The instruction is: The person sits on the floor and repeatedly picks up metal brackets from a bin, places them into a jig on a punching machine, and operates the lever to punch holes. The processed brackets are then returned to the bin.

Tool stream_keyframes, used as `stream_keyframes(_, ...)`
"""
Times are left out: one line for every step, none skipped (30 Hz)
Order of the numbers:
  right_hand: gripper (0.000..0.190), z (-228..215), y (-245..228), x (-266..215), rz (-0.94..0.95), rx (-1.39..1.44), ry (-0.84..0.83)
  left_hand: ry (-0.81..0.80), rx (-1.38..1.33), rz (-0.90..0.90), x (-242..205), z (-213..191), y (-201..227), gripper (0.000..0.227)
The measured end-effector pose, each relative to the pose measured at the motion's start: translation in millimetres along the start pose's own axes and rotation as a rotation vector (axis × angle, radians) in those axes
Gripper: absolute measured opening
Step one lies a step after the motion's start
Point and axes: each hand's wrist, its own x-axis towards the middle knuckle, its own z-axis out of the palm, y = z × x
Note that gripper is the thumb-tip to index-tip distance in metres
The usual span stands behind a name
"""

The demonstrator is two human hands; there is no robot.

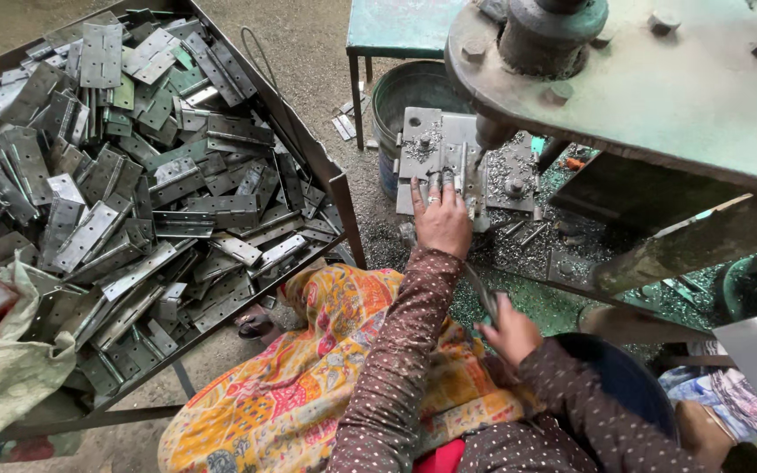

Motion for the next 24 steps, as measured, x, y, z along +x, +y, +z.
stream_keyframes(0.083,15.3,-0.8,-7.7,-0.024,0.060,0.048,0.007,-0.003,0.000,-1.4,-0.8,-1.6,0.027)
stream_keyframes(0.078,25.7,0.0,-10.2,-0.035,0.039,0.079,0.015,-0.007,0.000,-4.7,-2.0,-3.0,0.026)
stream_keyframes(0.073,32.5,2.4,-13.0,-0.049,0.012,0.104,0.021,-0.012,-0.008,-9.3,-2.6,-2.6,0.026)
stream_keyframes(0.068,34.0,4.6,-12.4,-0.062,-0.014,0.130,0.029,-0.010,-0.004,-13.3,-3.3,-1.8,0.026)
stream_keyframes(0.074,32.7,3.6,-11.5,-0.063,-0.043,0.115,0.029,-0.006,0.006,-19.7,-5.0,-2.2,0.027)
stream_keyframes(0.080,25.9,2.1,-7.3,-0.064,-0.071,0.099,0.029,-0.002,0.016,-23.2,-6.3,-2.7,0.027)
stream_keyframes(0.085,14.7,-0.8,1.8,-0.070,-0.101,0.087,-0.002,0.013,0.029,-20.1,-6.6,-3.6,0.026)
stream_keyframes(0.078,-0.3,-4.2,13.2,-0.015,-0.092,0.000,-0.033,0.028,0.043,-14.2,-6.1,-4.7,0.025)
stream_keyframes(0.071,-17.1,-5.2,20.6,0.048,-0.084,-0.093,-0.072,0.037,0.058,-11.5,-5.2,-3.1,0.025)
stream_keyframes(0.065,-27.8,-7.7,23.4,0.110,-0.076,-0.186,-0.093,0.005,0.036,-6.2,-3.6,-2.6,0.025)
stream_keyframes(0.065,-33.8,-10.3,23.2,0.094,-0.078,-0.182,-0.109,-0.029,0.016,3.7,-1.5,-2.5,0.025)
stream_keyframes(0.064,-35.4,-12.5,19.6,0.078,-0.081,-0.178,-0.125,-0.062,-0.005,10.2,0.0,-2.0,0.025)
stream_keyframes(0.064,-37.6,-14.0,20.2,0.057,-0.086,-0.164,-0.124,-0.047,0.001,19.4,0.1,-1.2,0.027)
stream_keyframes(0.066,-33.0,-15.3,16.9,0.025,-0.073,-0.073,-0.122,-0.032,0.006,27.6,-0.4,-0.8,0.029)
stream_keyframes(0.069,-16.9,-16.9,3.9,-0.006,-0.058,0.009,-0.129,-0.016,0.010,28.8,-0.5,0.0,0.031)
stream_keyframes(0.072,-3.0,-14.5,-6.4,-0.037,-0.043,0.092,-0.123,-0.021,0.006,27.0,-0.9,1.1,0.031)
stream_keyframes(0.071,8.5,-11.2,-11.7,-0.018,-0.017,0.092,-0.119,-0.023,0.002,20.9,-2.0,0.2,0.030)
stream_keyframes(0.070,19.6,-9.7,-15.2,0.001,0.008,0.092,-0.114,-0.024,-0.002,13.9,-3.7,-0.7,0.030)
stream_keyframes(0.069,23.6,-6.4,-13.1,0.013,0.026,0.088,-0.110,-0.026,0.003,8.6,-5.5,-1.2,0.030)
stream_keyframes(0.071,21.5,-2.6,-7.2,0.010,0.026,0.045,-0.105,-0.027,0.009,4.8,-7.5,-1.3,0.030)
stream_keyframes(0.074,18.4,-0.6,-5.9,0.019,0.034,-0.005,-0.114,-0.028,0.023,-2.3,-9.8,-1.0,0.029)
stream_keyframes(0.077,12.1,-0.8,-2.4,0.028,0.042,-0.054,-0.106,-0.023,0.027,-6.1,-12.0,-1.0,0.030)
stream_keyframes(0.073,1.1,-2.8,7.5,0.012,-0.010,-0.061,-0.089,-0.014,0.027,-2.4,-13.7,-3.3,0.030)
stream_keyframes(0.070,-13.4,-3.4,17.1,-0.005,-0.062,-0.067,-0.073,-0.006,0.026,3.0,-15.1,-6.0,0.030)
